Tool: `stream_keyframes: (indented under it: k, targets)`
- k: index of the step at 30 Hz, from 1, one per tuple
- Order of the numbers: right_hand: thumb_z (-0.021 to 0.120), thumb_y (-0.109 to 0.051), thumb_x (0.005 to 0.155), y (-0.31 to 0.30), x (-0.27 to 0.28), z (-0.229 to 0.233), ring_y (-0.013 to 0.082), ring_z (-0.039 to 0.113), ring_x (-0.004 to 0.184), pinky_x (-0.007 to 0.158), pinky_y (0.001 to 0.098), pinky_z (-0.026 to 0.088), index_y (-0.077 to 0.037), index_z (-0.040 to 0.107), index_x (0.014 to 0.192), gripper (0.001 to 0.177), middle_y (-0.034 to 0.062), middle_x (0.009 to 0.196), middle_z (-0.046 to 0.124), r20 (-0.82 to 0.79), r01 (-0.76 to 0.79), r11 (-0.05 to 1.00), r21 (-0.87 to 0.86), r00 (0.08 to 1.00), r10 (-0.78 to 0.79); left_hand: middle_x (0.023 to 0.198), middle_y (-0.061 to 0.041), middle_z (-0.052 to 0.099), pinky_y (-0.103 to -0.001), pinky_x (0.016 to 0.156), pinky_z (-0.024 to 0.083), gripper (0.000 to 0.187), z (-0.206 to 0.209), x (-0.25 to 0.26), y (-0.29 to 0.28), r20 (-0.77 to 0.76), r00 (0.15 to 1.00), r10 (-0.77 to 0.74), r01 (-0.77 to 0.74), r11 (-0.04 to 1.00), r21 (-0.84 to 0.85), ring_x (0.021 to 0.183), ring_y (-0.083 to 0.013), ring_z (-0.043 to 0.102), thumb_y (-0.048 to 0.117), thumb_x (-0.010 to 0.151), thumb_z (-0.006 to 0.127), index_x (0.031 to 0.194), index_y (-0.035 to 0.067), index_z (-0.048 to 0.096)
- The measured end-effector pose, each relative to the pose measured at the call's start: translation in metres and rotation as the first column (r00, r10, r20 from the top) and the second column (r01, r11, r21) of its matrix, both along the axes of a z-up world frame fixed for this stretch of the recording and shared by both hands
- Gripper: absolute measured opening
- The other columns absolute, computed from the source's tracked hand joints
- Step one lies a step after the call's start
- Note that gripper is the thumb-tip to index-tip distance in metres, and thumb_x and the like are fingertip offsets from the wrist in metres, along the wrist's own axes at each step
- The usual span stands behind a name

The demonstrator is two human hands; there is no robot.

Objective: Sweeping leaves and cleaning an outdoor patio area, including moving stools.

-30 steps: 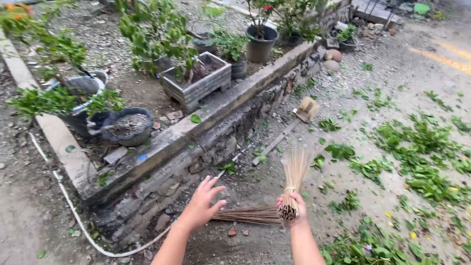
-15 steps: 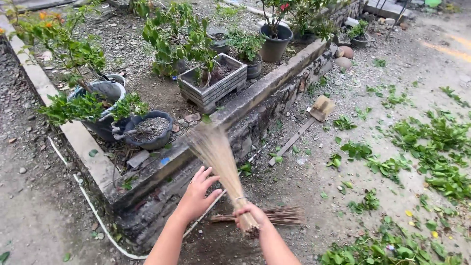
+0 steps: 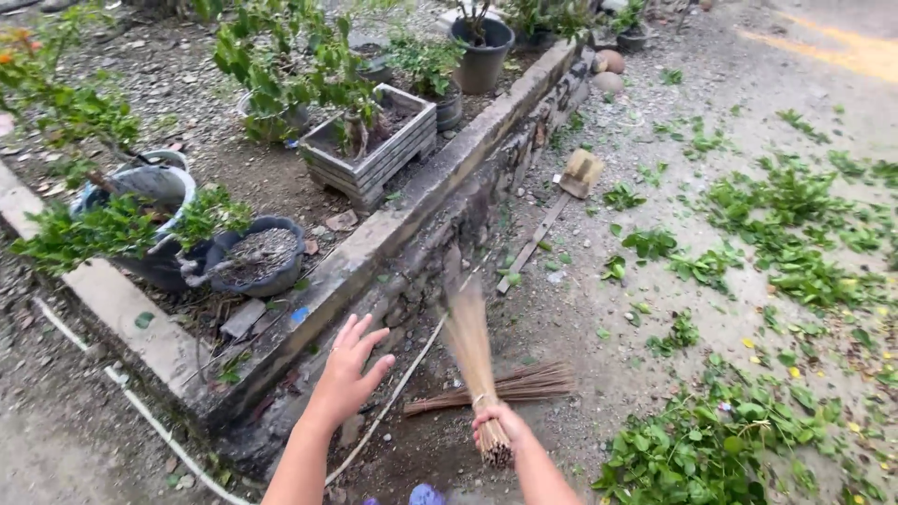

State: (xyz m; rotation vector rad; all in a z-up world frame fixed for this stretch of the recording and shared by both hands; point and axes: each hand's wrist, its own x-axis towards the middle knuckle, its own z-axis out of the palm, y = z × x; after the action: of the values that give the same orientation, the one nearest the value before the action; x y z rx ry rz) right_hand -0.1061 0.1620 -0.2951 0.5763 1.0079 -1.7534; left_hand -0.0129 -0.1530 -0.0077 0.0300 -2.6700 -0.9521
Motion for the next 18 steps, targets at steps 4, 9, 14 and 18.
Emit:
stream_keyframes:
  k: [4,9,14,18]
  targets:
    - [0.069,-0.008,0.080,0.018,-0.011,-0.050,0.0319,0.067,0.067,0.061,0.0449,0.060,0.001,0.055,0.097,0.023,0.0189,0.081,0.065,0.191,-0.082,0.995,-0.049,0.977,0.090,0.155,-0.017,0.044,-0.049,0.118,0.027,0.049,-0.011,0.005,0.002,0.111,0.991,-0.075,0.079,0.996,-0.030,0.152,-0.0387,0.025,0.034,0.088,0.074,0.131,0.014,0.065]
    - [0.075,-0.007,0.068,0.026,0.002,-0.022,0.0273,0.063,0.058,0.052,0.0411,0.052,0.012,0.062,0.093,0.033,0.0155,0.072,0.064,-0.435,0.334,0.865,0.375,0.887,-0.154,0.156,-0.017,0.045,-0.048,0.119,0.029,0.049,-0.022,0.018,-0.009,0.149,0.988,-0.047,0.054,0.998,-0.039,0.152,-0.0375,0.027,0.035,0.088,0.072,0.131,0.014,0.065]
    - [0.073,0.015,0.055,-0.011,0.024,-0.003,0.0233,0.067,0.064,0.059,0.0440,0.059,-0.009,0.040,0.123,0.079,0.0072,0.079,0.064,-0.477,0.560,0.720,0.410,0.804,-0.354,0.156,-0.016,0.043,-0.048,0.119,0.027,0.049,-0.024,0.008,-0.004,0.184,0.981,-0.063,0.069,0.997,-0.027,0.152,-0.0370,0.025,0.035,0.087,0.074,0.130,0.014,0.066]
    - [0.064,0.011,0.063,-0.014,0.014,0.003,0.0317,0.063,0.056,0.055,0.0481,0.056,-0.006,0.051,0.121,0.062,0.0170,0.069,0.062,-0.289,0.184,0.968,0.172,0.949,-0.129,0.155,-0.014,0.046,-0.048,0.119,0.030,0.048,-0.025,-0.014,0.016,0.158,0.979,-0.128,0.130,0.992,0.000,0.151,-0.0359,0.028,0.036,0.087,0.073,0.130,0.015,0.065]
